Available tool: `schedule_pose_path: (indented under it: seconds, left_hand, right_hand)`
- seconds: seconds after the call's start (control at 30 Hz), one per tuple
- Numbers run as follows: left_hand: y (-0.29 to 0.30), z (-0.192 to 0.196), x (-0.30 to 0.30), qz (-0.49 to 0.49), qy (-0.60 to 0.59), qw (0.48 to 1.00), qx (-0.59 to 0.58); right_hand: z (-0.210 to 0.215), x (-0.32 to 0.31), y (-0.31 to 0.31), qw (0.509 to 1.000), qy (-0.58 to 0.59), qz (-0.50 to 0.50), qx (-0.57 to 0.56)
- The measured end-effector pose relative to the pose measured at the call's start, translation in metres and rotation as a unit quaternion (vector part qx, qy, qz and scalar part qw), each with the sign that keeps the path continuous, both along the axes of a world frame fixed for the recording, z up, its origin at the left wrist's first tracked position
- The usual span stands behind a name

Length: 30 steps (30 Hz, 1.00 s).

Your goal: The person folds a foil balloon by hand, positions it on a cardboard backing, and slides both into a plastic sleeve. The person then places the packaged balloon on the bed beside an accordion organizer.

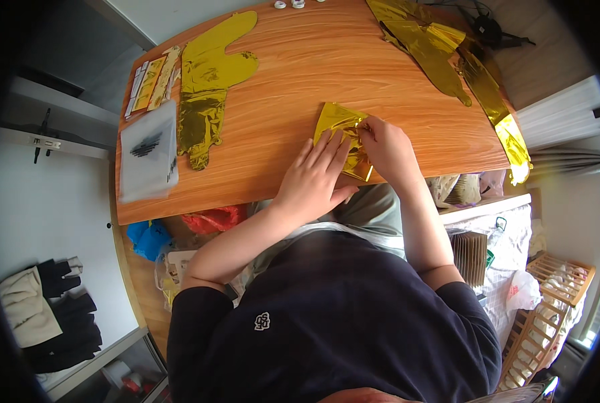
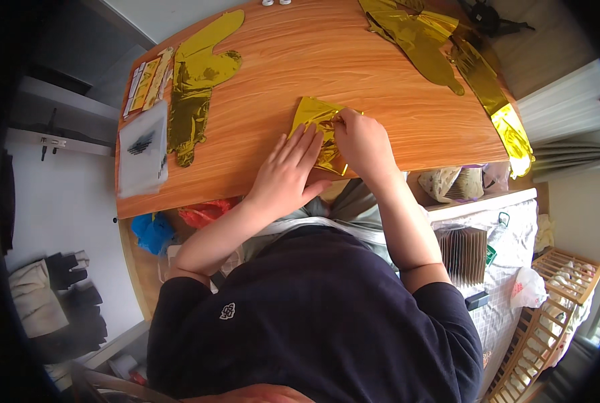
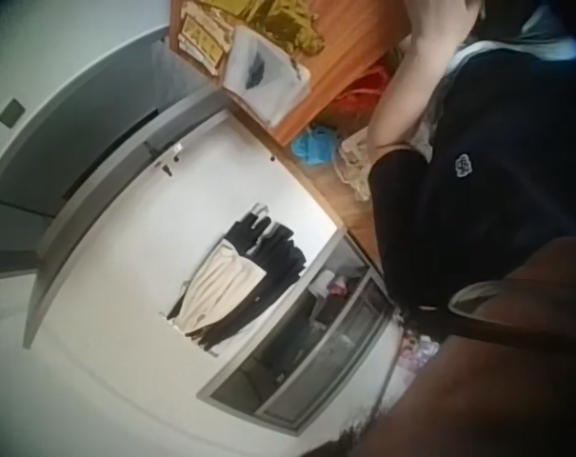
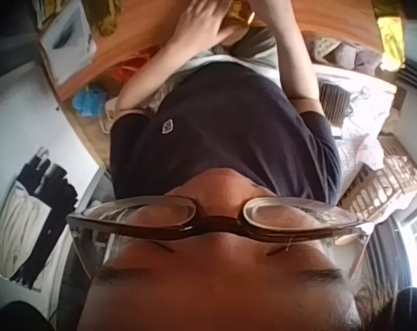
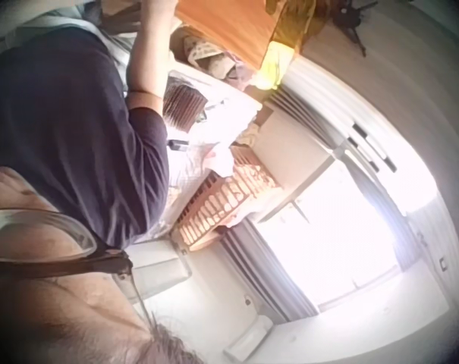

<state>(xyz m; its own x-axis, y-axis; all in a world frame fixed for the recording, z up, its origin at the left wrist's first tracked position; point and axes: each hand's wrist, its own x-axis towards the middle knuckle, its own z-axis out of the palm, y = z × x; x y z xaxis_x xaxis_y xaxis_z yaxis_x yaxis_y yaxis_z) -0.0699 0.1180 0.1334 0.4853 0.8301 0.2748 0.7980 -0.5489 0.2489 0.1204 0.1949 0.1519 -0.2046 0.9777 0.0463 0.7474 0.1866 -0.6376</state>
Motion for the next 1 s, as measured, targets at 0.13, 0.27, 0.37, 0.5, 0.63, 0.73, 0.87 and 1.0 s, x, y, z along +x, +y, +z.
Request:
schedule_pose_path:
  seconds: [0.13, 0.27, 0.37, 0.5, 0.63, 0.73, 0.87, 1.0]
  left_hand:
    - [0.002, -0.013, 0.003, 0.019, 0.034, 0.999, 0.016]
    - [0.003, -0.016, 0.002, 0.022, 0.043, 0.999, 0.007]
    - [0.006, -0.016, 0.005, 0.023, 0.034, 0.999, -0.005]
    - [0.008, -0.016, 0.004, 0.028, 0.032, 0.999, -0.008]
    - [0.01, -0.013, 0.004, 0.036, 0.041, 0.998, -0.014]
    - [0.011, -0.012, 0.002, 0.036, 0.045, 0.998, -0.022]
    - [0.017, -0.01, -0.016, -0.009, 0.047, 0.998, -0.035]
    - [0.035, 0.004, -0.058, -0.114, 0.095, 0.983, -0.105]
  right_hand:
    - [-0.005, 0.001, 0.004, 1.0, 0.022, -0.002, 0.006]
    - [-0.001, 0.004, -0.006, 0.992, 0.116, -0.033, -0.044]
    - [-0.006, 0.015, -0.021, 0.964, 0.264, -0.036, 0.008]
    - [-0.029, 0.03, -0.033, 0.947, -0.048, 0.126, 0.291]
    - [-0.036, 0.035, -0.032, 0.947, -0.097, 0.168, 0.255]
    - [-0.034, 0.036, -0.033, 0.95, -0.103, 0.177, 0.237]
    - [-0.034, 0.03, -0.043, 0.952, -0.107, 0.181, 0.223]
    - [-0.024, 0.014, -0.053, 0.944, -0.11, 0.191, 0.244]
